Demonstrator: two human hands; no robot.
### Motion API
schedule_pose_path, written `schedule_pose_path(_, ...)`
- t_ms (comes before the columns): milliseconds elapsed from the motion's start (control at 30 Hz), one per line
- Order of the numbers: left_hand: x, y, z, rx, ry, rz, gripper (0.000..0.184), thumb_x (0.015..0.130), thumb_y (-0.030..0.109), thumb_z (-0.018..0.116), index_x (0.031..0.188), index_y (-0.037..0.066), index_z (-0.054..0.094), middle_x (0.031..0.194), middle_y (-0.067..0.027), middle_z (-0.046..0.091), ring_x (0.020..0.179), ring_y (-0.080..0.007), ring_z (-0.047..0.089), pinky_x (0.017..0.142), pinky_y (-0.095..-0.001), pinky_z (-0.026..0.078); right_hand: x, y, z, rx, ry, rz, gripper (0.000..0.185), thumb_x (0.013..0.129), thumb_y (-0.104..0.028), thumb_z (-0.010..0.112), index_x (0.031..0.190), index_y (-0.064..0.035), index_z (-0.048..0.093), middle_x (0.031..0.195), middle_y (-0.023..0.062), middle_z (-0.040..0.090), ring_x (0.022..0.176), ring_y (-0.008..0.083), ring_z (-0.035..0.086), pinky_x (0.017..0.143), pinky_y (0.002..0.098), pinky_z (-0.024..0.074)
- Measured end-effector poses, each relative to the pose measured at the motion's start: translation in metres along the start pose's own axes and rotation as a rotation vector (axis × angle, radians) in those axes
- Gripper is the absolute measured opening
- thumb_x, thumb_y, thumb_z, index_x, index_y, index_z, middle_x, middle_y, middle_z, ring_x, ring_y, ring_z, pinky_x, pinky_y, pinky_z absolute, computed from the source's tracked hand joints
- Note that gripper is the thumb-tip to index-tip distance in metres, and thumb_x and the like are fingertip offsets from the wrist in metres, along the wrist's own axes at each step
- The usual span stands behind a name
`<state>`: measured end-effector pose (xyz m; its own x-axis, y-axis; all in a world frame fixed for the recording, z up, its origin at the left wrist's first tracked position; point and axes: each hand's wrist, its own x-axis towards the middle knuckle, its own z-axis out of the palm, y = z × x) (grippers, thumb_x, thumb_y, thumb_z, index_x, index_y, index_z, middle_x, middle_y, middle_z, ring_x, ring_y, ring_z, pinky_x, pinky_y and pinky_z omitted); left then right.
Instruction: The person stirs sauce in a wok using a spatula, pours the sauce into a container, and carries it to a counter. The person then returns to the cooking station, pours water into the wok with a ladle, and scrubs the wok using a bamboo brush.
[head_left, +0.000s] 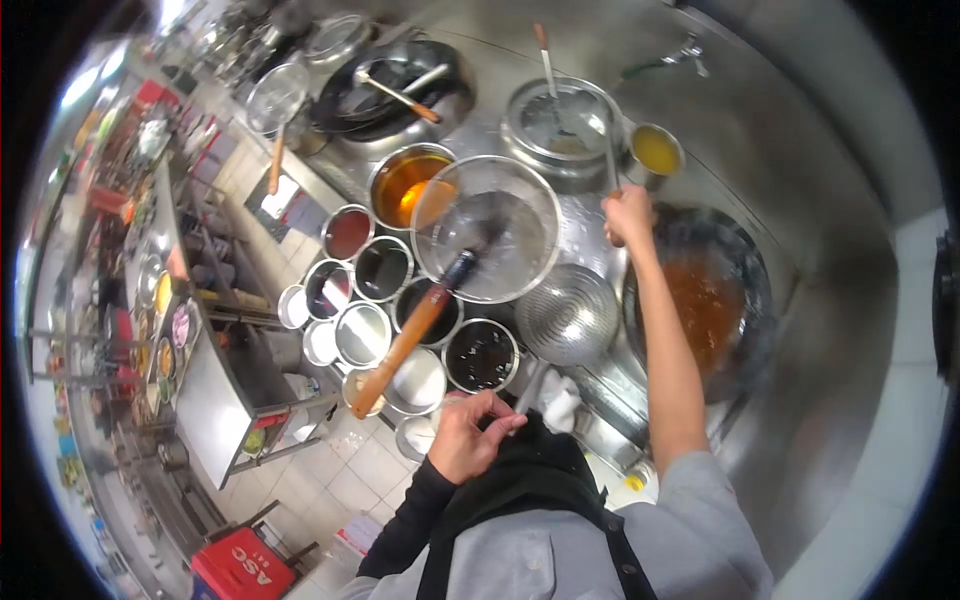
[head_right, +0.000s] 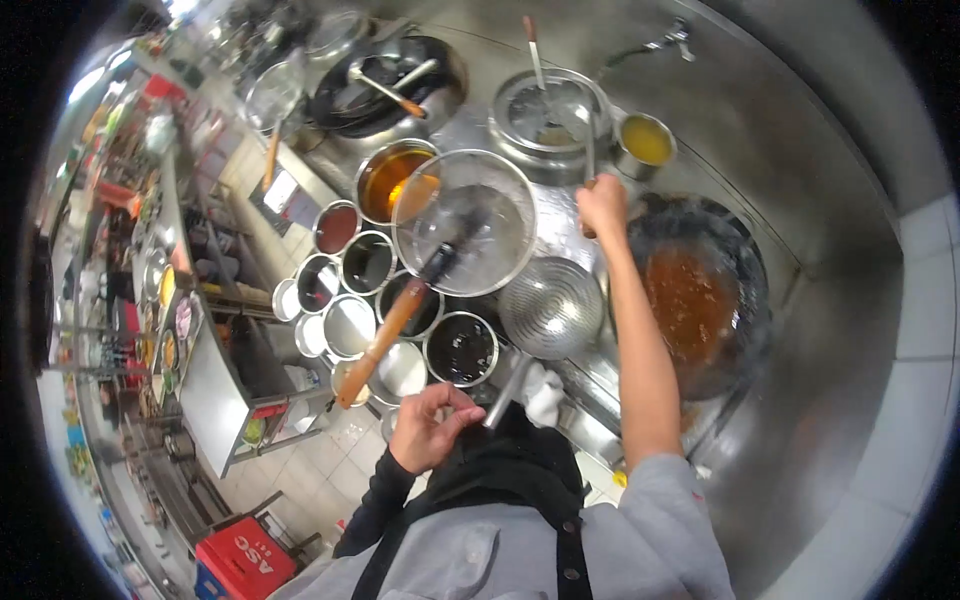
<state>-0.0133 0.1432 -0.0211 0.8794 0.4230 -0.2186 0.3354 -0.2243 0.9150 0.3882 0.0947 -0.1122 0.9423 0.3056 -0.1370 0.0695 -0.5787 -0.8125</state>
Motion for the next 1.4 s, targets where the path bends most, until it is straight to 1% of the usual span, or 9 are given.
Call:
schedule_pose_path(100, 0.006, -0.01, -0.01, -0.139, 0.096, 0.0, 0.019, 0.092, -0.007, 0.059, 0.074, -0.001, 0.064, 0.077, -0.0075, 0.07, 0.078, -0.0173, 0.068, 0.072, -0.0289, 0.053, 0.054, 0.023, 0.05, 0.479, -0.129, 0.232, 0.012, 0.081, -0.003, 0.064, 0.083, 0.0087, 0.064, 0.062, 0.0149, 0.062, 0.049, 0.0222, 0.061, 0.046, 0.0374, 0.0508)
schedule_pose_path(300, 0.008, -0.038, -0.025, -0.536, 0.065, 0.105, 0.021, 0.072, -0.013, 0.045, 0.059, 0.002, 0.044, 0.057, -0.0046, 0.048, 0.054, -0.0149, 0.049, 0.052, -0.0281, 0.038, 0.042, 0.057, 0.038, 1.691, -0.417, 0.524, 0.021, 0.094, -0.003, 0.064, 0.105, 0.0122, 0.056, 0.068, 0.0044, 0.054, 0.05, 0.0103, 0.05, 0.043, 0.0211, 0.0416)
schedule_pose_path(467, 0.016, -0.019, -0.015, -0.567, 0.009, 0.013, 0.024, 0.078, -0.005, 0.046, 0.057, 0.006, 0.041, 0.056, -0.0008, 0.042, 0.051, -0.0107, 0.036, 0.05, -0.0264, 0.027, -0.055, 0.038, -0.008, 1.802, -0.45, 0.449, 0.027, 0.098, -0.003, 0.058, 0.116, 0.0154, 0.051, 0.082, 0.0071, 0.056, 0.054, 0.0084, 0.05, 0.044, 0.0195, 0.0421)
schedule_pose_path(667, 0.02, 0.006, 0.022, -0.376, -0.189, 0.127, 0.025, 0.088, 0.02, 0.047, 0.069, 0.004, 0.051, 0.058, -0.0019, 0.043, 0.053, -0.0127, 0.04, 0.053, -0.0313, 0.032, -0.195, 0.052, -0.112, 1.911, -0.466, 0.418, 0.042, 0.107, -0.009, 0.042, 0.139, 0.0178, 0.038, 0.088, 0.0099, 0.051, 0.056, 0.009, 0.047, 0.039, 0.0222, 0.0422)
schedule_pose_path(867, 0.014, 0.011, 0.071, -0.363, -0.309, -0.017, 0.025, 0.096, 0.022, 0.055, 0.096, 0.002, 0.069, 0.072, 0.0017, 0.053, 0.063, -0.0061, 0.046, 0.057, -0.0251, 0.037, -0.309, 0.058, -0.191, 1.753, -0.265, 0.372, 0.037, 0.104, -0.006, 0.045, 0.136, 0.0142, 0.046, 0.088, 0.0103, 0.053, 0.052, 0.0091, 0.047, 0.037, 0.0209, 0.0429)
schedule_pose_path(967, 0.004, 0.021, 0.093, -0.183, -0.368, -0.007, 0.024, 0.097, 0.018, 0.056, 0.109, 0.005, 0.07, 0.08, 0.0, 0.061, 0.07, -0.0084, 0.057, 0.065, -0.0253, 0.048, -0.344, 0.062, -0.223, 1.483, -0.107, 0.34, 0.034, 0.103, -0.007, 0.049, 0.132, 0.0109, 0.051, 0.086, 0.0088, 0.053, 0.048, 0.0072, 0.045, 0.034, 0.0194, 0.0405)
schedule_pose_path(1267, -0.048, 0.004, 0.149, -0.191, -0.448, -0.107, 0.026, 0.098, 0.015, 0.058, 0.12, 0.004, 0.068, 0.096, -0.0022, 0.068, 0.083, -0.0092, 0.061, 0.072, -0.0252, 0.051, -0.368, 0.115, -0.26, 0.516, 0.134, 0.29, 0.026, 0.093, -0.004, 0.063, 0.116, 0.0085, 0.06, 0.066, 0.005, 0.055, 0.043, 0.0097, 0.049, 0.033, 0.0265, 0.0359)
schedule_pose_path(1333, -0.059, -0.007, 0.15, -0.183, -0.405, -0.116, 0.026, 0.099, 0.014, 0.058, 0.121, 0.003, 0.068, 0.096, -0.0019, 0.069, 0.084, -0.0085, 0.061, 0.073, -0.0249, 0.051, -0.373, 0.106, -0.257, 0.426, 0.182, 0.33, 0.035, 0.093, -0.004, 0.064, 0.126, 0.0077, 0.062, 0.059, 0.0055, 0.055, 0.047, 0.0106, 0.053, 0.04, 0.0301, 0.0397)
schedule_pose_path(1400, -0.07, -0.015, 0.146, -0.232, -0.376, -0.193, 0.026, 0.1, 0.012, 0.057, 0.121, 0.002, 0.067, 0.096, -0.0021, 0.068, 0.083, -0.0076, 0.061, 0.072, -0.0242, 0.05, -0.364, 0.144, -0.24, 0.06, 0.268, 0.157, 0.049, 0.089, -0.005, 0.066, 0.135, 0.0071, 0.056, 0.068, 0.017, 0.063, 0.058, 0.0248, 0.065, 0.056, 0.0382, 0.0506)
